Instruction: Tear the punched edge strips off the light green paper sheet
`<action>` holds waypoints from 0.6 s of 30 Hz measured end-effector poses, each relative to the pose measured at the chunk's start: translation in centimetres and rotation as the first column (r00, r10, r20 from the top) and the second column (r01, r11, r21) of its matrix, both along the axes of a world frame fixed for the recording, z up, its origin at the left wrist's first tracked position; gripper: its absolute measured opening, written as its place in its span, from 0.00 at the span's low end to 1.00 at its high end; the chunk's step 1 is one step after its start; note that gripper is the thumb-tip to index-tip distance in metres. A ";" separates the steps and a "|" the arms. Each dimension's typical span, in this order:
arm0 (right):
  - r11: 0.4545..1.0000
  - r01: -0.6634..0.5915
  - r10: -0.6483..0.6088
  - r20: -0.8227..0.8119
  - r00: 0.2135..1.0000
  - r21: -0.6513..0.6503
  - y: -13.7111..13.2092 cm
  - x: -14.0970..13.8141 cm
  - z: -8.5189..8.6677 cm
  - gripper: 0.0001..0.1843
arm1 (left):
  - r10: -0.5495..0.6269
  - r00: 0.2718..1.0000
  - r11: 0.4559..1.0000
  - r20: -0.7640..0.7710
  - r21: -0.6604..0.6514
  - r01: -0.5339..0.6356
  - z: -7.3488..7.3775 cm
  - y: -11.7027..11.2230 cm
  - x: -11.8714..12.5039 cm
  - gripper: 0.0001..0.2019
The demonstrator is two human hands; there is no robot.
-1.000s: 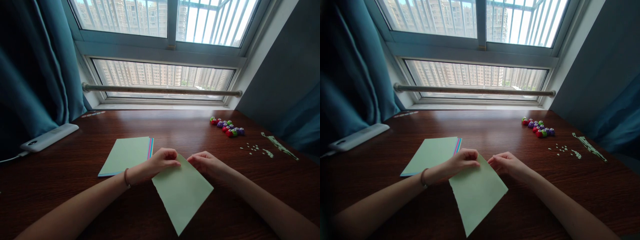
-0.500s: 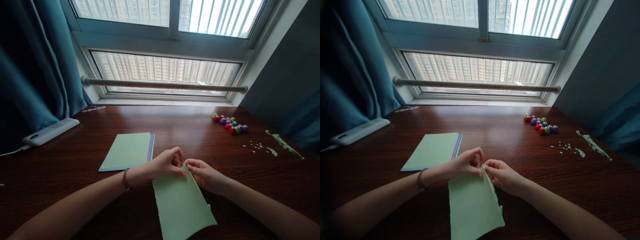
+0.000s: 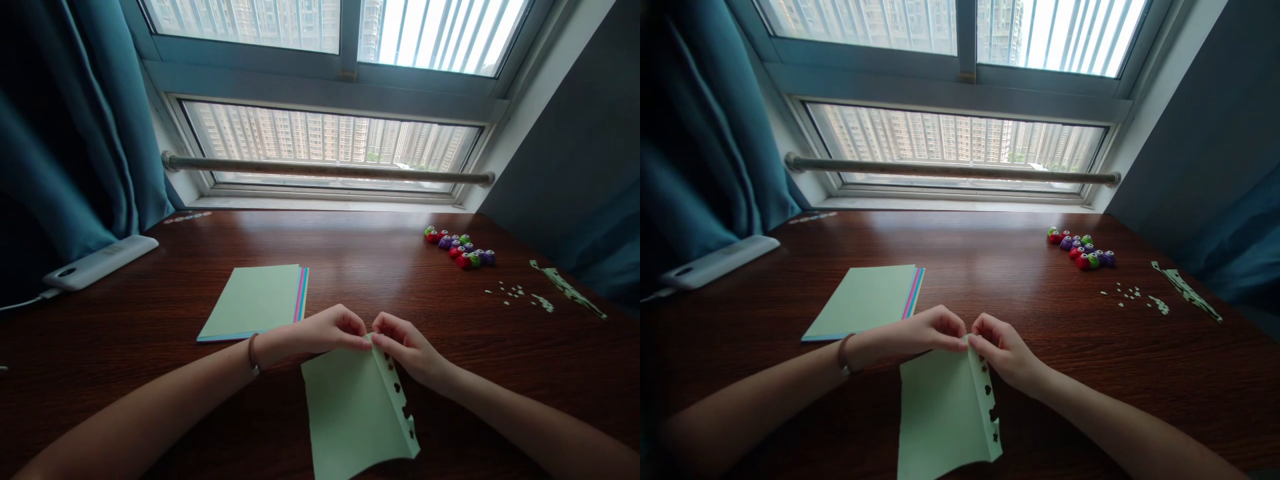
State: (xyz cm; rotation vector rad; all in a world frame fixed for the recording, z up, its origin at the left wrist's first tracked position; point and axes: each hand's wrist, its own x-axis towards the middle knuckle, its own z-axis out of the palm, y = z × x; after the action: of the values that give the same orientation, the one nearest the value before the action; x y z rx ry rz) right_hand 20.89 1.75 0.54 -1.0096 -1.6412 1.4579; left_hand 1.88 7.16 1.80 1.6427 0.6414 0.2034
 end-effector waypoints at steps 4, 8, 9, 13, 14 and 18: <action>0.996 -0.081 0.083 0.040 0.996 -0.042 0.0 -0.1 -0.1 0.14 | 0.056 0.998 0.994 -0.041 0.096 -0.052 0.1 -0.5 0.3 0.20; 0.996 -0.049 0.043 0.081 0.996 0.070 -0.1 -0.2 0.1 0.16 | 0.099 0.994 0.991 0.045 0.084 -0.102 0.2 -1.1 0.7 0.18; 0.994 -0.034 0.025 0.091 0.996 0.102 -0.2 -0.2 0.2 0.16 | 0.113 0.991 0.991 0.070 0.068 -0.118 0.2 -1.3 0.7 0.18; 0.987 0.046 -0.059 0.079 0.995 0.153 -0.5 -0.1 0.5 0.17 | 0.172 0.978 0.985 0.115 0.003 -0.174 0.4 -1.8 0.9 0.16; 0.987 0.067 -0.077 0.066 0.995 0.146 -0.5 -0.1 0.4 0.17 | 0.183 0.976 0.983 0.119 -0.001 -0.184 0.4 -1.9 0.9 0.16; 0.993 0.115 -0.116 -0.033 0.993 -0.017 -0.2 -0.1 0.0 0.17 | 0.210 0.972 0.978 0.109 -0.015 -0.210 0.7 -1.7 0.9 0.15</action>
State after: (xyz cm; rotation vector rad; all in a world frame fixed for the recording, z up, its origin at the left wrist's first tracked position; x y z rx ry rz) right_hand 20.81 1.50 0.54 -1.0648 -1.5240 1.4052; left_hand 2.80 5.48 2.45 1.5476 0.7304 0.4432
